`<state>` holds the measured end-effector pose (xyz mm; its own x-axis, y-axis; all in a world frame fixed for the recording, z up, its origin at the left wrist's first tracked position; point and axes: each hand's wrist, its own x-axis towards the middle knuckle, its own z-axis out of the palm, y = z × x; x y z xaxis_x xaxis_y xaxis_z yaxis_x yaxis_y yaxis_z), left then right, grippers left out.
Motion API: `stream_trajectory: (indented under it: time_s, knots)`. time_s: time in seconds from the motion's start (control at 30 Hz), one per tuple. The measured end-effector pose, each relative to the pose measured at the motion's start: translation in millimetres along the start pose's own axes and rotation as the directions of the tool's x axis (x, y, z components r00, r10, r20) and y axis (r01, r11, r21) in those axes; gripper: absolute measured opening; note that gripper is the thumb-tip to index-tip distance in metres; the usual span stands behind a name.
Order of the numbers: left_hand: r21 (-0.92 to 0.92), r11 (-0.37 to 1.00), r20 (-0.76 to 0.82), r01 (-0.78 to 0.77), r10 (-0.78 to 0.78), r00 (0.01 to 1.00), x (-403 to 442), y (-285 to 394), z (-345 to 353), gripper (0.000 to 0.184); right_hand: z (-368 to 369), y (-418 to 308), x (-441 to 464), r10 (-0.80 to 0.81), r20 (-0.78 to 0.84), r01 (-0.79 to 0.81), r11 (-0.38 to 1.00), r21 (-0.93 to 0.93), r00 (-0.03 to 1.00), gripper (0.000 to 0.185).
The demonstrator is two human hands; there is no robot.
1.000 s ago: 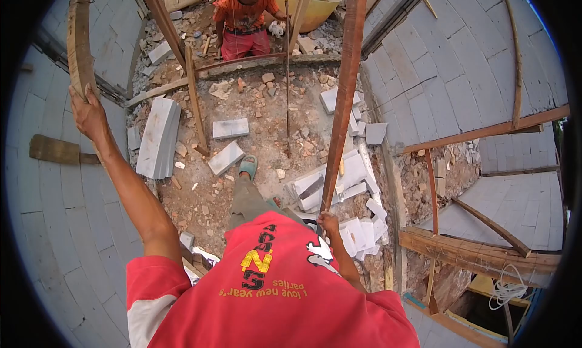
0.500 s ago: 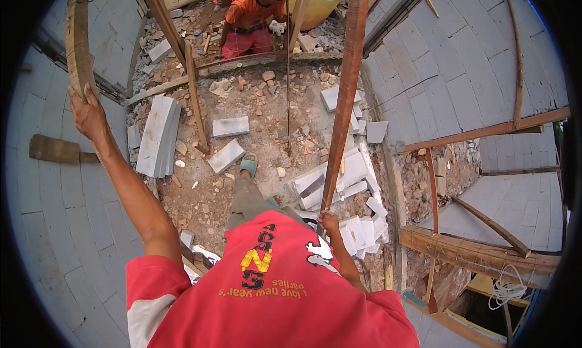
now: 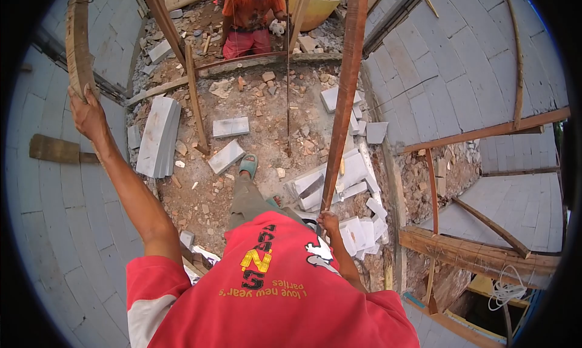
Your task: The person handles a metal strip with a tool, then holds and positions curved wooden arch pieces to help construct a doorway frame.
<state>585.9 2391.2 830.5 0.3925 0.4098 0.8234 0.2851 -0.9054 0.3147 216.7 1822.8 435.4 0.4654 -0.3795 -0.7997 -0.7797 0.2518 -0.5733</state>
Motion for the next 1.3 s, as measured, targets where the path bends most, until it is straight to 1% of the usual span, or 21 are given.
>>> stream_trajectory:
  time_s: [0.4, 0.47, 0.63, 0.67, 0.7, 0.73, 0.77, 0.83, 0.87, 0.93, 1.0, 1.03, 1.1, 1.13, 1.17, 1.2, 1.23, 1.27, 1.3]
  knots:
    - [0.013, 1.000, -0.003, 0.005, -0.005, 1.000, 0.4, -2.2, 2.7, 0.053, -3.1, 3.0, 9.3, 0.000, 0.011, 0.000, 1.000, 0.003, 1.000, 0.022]
    - [0.031, 0.999, 0.005, 0.015, -0.015, 1.000, 0.7, -0.5, 1.9, 0.052, -3.0, 0.6, 9.6, -0.002, 0.016, 0.002, 1.000, -0.015, 1.000, 0.022]
    - [0.002, 1.000, 0.011, 0.019, -0.019, 1.000, 0.2, 5.0, -3.2, 0.052, -1.0, -6.8, 12.4, 0.012, 0.028, -0.010, 0.998, -0.062, 1.000, 0.023]
    - [0.007, 1.000, 0.014, 0.022, -0.022, 1.000, 0.4, 6.8, -3.9, 0.052, -0.2, -8.1, 14.1, 0.017, 0.034, -0.015, 0.998, -0.060, 0.999, 0.023]
    - [0.016, 0.998, 0.038, 0.061, -0.061, 0.997, 0.5, 10.6, -6.2, 0.051, 0.1, -9.4, 15.3, 0.019, 0.033, -0.017, 0.998, -0.065, 0.999, 0.023]
    - [0.024, 0.995, 0.063, 0.099, -0.100, 0.993, 0.3, 11.9, -6.8, 0.051, 2.0, -13.1, 13.9, 0.016, 0.028, -0.014, 0.997, -0.079, 0.999, 0.023]
    - [0.026, 0.995, 0.066, 0.101, -0.103, 0.993, 0.6, 11.1, -5.8, 0.051, 3.7, -18.1, 13.5, 0.013, 0.024, -0.011, 0.996, -0.090, 1.000, 0.023]
    - [-0.017, 0.999, 0.029, 0.039, -0.039, 0.999, 1.3, 8.6, -4.1, 0.051, 6.3, -29.2, 15.8, 0.016, 0.026, -0.012, 0.992, -0.123, 1.000, 0.023]
    - [-0.016, 0.999, 0.032, 0.038, -0.038, 0.999, 0.5, 9.1, -5.3, 0.051, 7.9, -33.5, 17.3, 0.019, 0.031, -0.014, 0.988, -0.153, 0.999, 0.023]
    - [0.070, 0.994, 0.078, 0.089, -0.095, 0.992, 1.8, 13.7, -6.5, 0.053, 16.8, -42.7, 21.5, 0.038, 0.020, -0.035, 0.988, -0.151, 0.999, 0.023]
    - [0.046, 0.996, 0.085, 0.082, -0.085, 0.993, 1.7, 20.0, -9.7, 0.053, 23.6, -55.0, 24.2, 0.057, -0.001, -0.056, 0.989, -0.139, 0.998, 0.023]
    - [0.033, 0.996, 0.084, 0.086, -0.088, 0.993, 1.3, 22.3, -11.4, 0.054, 27.4, -64.8, 23.7, 0.035, 0.003, -0.034, 0.989, -0.144, 0.999, 0.024]
    - [0.131, 0.990, -0.006, 0.044, -0.044, 0.999, -2.1, 26.5, -10.1, 0.048, 35.5, -76.5, 26.5, 0.027, -0.006, -0.028, 0.994, -0.108, 1.000, 0.024]
    - [0.105, 0.994, 0.005, 0.014, -0.015, 1.000, -1.3, 30.2, -10.6, 0.048, 36.7, -80.3, 30.7, 0.010, -0.007, -0.010, 0.997, -0.080, 1.000, 0.024]
    - [0.169, 0.979, -0.081, -0.113, 0.128, 0.988, -0.9, 34.1, -13.0, 0.046, 38.4, -81.5, 31.7, -0.011, -0.004, 0.010, 0.998, -0.056, 1.000, 0.024]
    - [0.247, 0.944, -0.163, -0.220, 0.264, 0.951, -0.4, 41.1, -10.1, 0.045, 41.2, -81.9, 31.1, -0.004, -0.009, 0.004, 0.999, -0.034, 1.000, 0.024]
    - [0.242, 0.942, -0.165, -0.231, 0.275, 0.947, -3.9, 56.3, -5.1, 0.045, 43.1, -83.8, 32.0, -0.013, -0.009, 0.013, 1.000, 0.014, 1.000, 0.024]
    - [0.093, 0.966, -0.092, -0.243, 0.251, 0.964, -13.5, 76.2, -1.3, 0.044, 46.1, -85.6, 33.4, -0.020, -0.004, 0.020, 0.998, 0.054, 1.000, 0.025]
    - [-0.048, 0.971, -0.013, -0.234, 0.234, 0.972, -24.5, 92.8, 4.5, 0.043, 50.3, -84.5, 33.5, -0.009, -0.019, 0.010, 0.999, 0.044, 1.000, 0.026]
